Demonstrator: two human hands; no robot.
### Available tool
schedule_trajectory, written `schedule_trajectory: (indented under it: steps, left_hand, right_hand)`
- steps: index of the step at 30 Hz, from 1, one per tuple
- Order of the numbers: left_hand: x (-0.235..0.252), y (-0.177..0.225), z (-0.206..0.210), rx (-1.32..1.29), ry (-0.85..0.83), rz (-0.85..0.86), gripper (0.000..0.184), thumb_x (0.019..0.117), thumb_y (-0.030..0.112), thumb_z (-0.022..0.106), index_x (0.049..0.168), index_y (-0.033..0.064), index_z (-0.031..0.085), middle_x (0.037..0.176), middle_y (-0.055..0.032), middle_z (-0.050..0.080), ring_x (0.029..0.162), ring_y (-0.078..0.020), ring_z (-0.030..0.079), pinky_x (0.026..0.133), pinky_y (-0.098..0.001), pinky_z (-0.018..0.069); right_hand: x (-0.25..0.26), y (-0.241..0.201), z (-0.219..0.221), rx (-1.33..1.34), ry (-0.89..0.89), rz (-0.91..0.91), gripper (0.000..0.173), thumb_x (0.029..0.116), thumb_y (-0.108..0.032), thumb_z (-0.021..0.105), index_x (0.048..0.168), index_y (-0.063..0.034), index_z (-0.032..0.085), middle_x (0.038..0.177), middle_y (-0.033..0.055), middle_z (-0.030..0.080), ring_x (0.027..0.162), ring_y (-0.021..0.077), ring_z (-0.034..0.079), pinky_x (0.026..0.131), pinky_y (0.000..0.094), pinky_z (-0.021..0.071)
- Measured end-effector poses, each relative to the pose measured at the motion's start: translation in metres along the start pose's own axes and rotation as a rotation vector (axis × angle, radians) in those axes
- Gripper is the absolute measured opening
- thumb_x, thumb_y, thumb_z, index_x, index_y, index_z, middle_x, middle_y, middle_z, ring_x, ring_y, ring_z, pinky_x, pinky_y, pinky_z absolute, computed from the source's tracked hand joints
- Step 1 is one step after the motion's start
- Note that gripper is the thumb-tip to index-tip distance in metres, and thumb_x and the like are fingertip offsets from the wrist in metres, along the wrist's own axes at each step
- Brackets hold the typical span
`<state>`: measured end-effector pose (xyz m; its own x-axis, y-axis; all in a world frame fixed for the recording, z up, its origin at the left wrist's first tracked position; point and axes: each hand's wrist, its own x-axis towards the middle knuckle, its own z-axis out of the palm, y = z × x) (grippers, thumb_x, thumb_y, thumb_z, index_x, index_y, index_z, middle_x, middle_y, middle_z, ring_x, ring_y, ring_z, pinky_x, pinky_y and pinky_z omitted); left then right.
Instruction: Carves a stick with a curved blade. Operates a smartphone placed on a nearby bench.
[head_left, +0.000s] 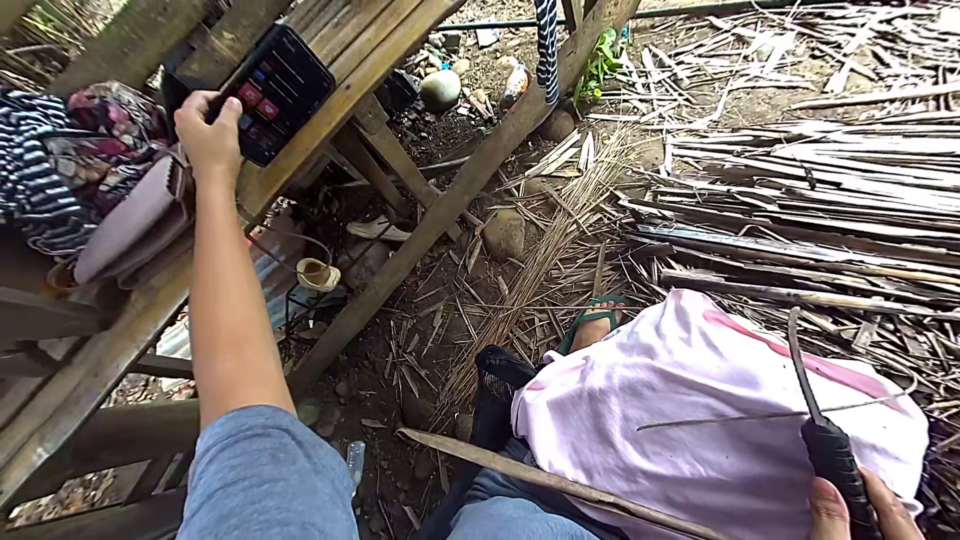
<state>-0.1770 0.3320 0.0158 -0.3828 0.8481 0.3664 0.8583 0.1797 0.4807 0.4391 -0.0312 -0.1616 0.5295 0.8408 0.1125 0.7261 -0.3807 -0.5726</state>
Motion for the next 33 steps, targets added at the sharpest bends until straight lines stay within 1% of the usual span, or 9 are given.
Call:
schedule_trajectory:
  steps: [3, 8, 12, 15, 20, 24, 28, 31, 33]
  left_hand:
    - [-0.005, -0.019, 0.016, -0.240, 0.097, 0.061, 0.046, 0.1036, 0.020, 0.046, 0.142, -0.0052, 0.049, 0.143, -0.0217, 0.053, 0.129, -0.0154, 0.053, 0.108, -0.0282, 0.0412]
    - [-0.006, -0.025, 0.027, -0.458, 0.138, 0.056, 0.056, 0.0882, 0.006, 0.048, 0.143, -0.0015, 0.041, 0.142, -0.0154, 0.046, 0.126, -0.0114, 0.051, 0.103, -0.0259, 0.0439]
    - [-0.004, -0.029, 0.028, -0.558, 0.137, 0.055, 0.049, 0.0949, 0.005, 0.038, 0.144, 0.0001, 0.040, 0.139, -0.0127, 0.048, 0.123, -0.0112, 0.053, 0.102, -0.0285, 0.0465]
    - [-0.002, -0.032, 0.030, -0.540, 0.163, 0.058, 0.046, 0.0994, 0.010, 0.039, 0.144, 0.0004, 0.042, 0.142, -0.0133, 0.049, 0.127, -0.0118, 0.053, 0.105, -0.0291, 0.0458]
    - [-0.003, -0.028, 0.030, -0.457, 0.187, 0.013, 0.048, 0.0974, 0.014, 0.047, 0.144, 0.0011, 0.045, 0.145, -0.0153, 0.049, 0.129, -0.0139, 0.052, 0.105, -0.0308, 0.0458]
    - [-0.005, -0.024, 0.030, -0.427, 0.208, 0.035, 0.050, 0.0957, 0.013, 0.051, 0.143, -0.0019, 0.046, 0.145, -0.0176, 0.049, 0.131, -0.0136, 0.051, 0.107, -0.0269, 0.0426]
    - [-0.006, -0.030, 0.031, -0.420, 0.168, 0.099, 0.072, 0.0853, 0.009, 0.061, 0.151, -0.0037, 0.034, 0.156, -0.0207, 0.038, 0.141, -0.0171, 0.042, 0.115, -0.0270, 0.0369]
    - [-0.005, -0.029, 0.033, -0.381, 0.152, 0.098, 0.083, 0.0789, 0.009, 0.068, 0.152, -0.0036, 0.030, 0.156, -0.0219, 0.037, 0.141, -0.0182, 0.043, 0.113, -0.0273, 0.0396]
    - [-0.005, -0.029, 0.033, -0.366, 0.152, 0.085, 0.088, 0.0780, 0.010, 0.070, 0.153, -0.0055, 0.027, 0.159, -0.0255, 0.031, 0.146, -0.0217, 0.036, 0.117, -0.0285, 0.0333]
  right_hand:
    - [0.001, -0.001, -0.001, 0.026, -0.011, -0.007, 0.040, 0.1033, -0.018, 0.057, 0.129, 0.0120, 0.064, 0.122, 0.0301, 0.068, 0.114, 0.0354, 0.070, 0.102, 0.0394, 0.0506]
    - [0.000, 0.001, 0.000, 0.011, 0.009, -0.029, 0.040, 0.1032, -0.017, 0.057, 0.129, 0.0127, 0.064, 0.123, 0.0303, 0.068, 0.115, 0.0367, 0.069, 0.103, 0.0412, 0.0503]
    - [-0.003, 0.004, 0.003, -0.038, 0.042, -0.034, 0.039, 0.1035, -0.018, 0.057, 0.129, 0.0104, 0.065, 0.123, 0.0284, 0.069, 0.114, 0.0368, 0.070, 0.101, 0.0415, 0.0516]
    - [-0.005, 0.004, 0.004, -0.039, 0.044, -0.040, 0.038, 0.1036, -0.017, 0.057, 0.129, 0.0099, 0.065, 0.123, 0.0276, 0.069, 0.115, 0.0354, 0.069, 0.102, 0.0404, 0.0510]
    - [-0.005, 0.007, 0.003, -0.031, 0.047, -0.056, 0.037, 0.1035, -0.017, 0.057, 0.128, 0.0105, 0.065, 0.123, 0.0284, 0.069, 0.116, 0.0359, 0.069, 0.103, 0.0395, 0.0507]
    - [-0.005, 0.007, 0.003, -0.037, 0.048, -0.052, 0.038, 0.1033, -0.017, 0.058, 0.128, 0.0102, 0.065, 0.122, 0.0279, 0.069, 0.115, 0.0354, 0.070, 0.102, 0.0398, 0.0511]
    - [-0.006, 0.008, 0.004, -0.042, 0.058, -0.052, 0.038, 0.1037, -0.018, 0.058, 0.129, 0.0093, 0.065, 0.122, 0.0277, 0.069, 0.114, 0.0355, 0.070, 0.101, 0.0403, 0.0515]
    - [-0.007, 0.008, 0.004, -0.047, 0.067, -0.058, 0.037, 0.1033, -0.017, 0.058, 0.128, 0.0097, 0.066, 0.122, 0.0277, 0.070, 0.113, 0.0358, 0.070, 0.100, 0.0400, 0.0521]
    - [-0.007, 0.009, 0.004, -0.050, 0.068, -0.063, 0.037, 0.1034, -0.017, 0.058, 0.128, 0.0098, 0.066, 0.121, 0.0277, 0.070, 0.113, 0.0352, 0.070, 0.100, 0.0389, 0.0522]
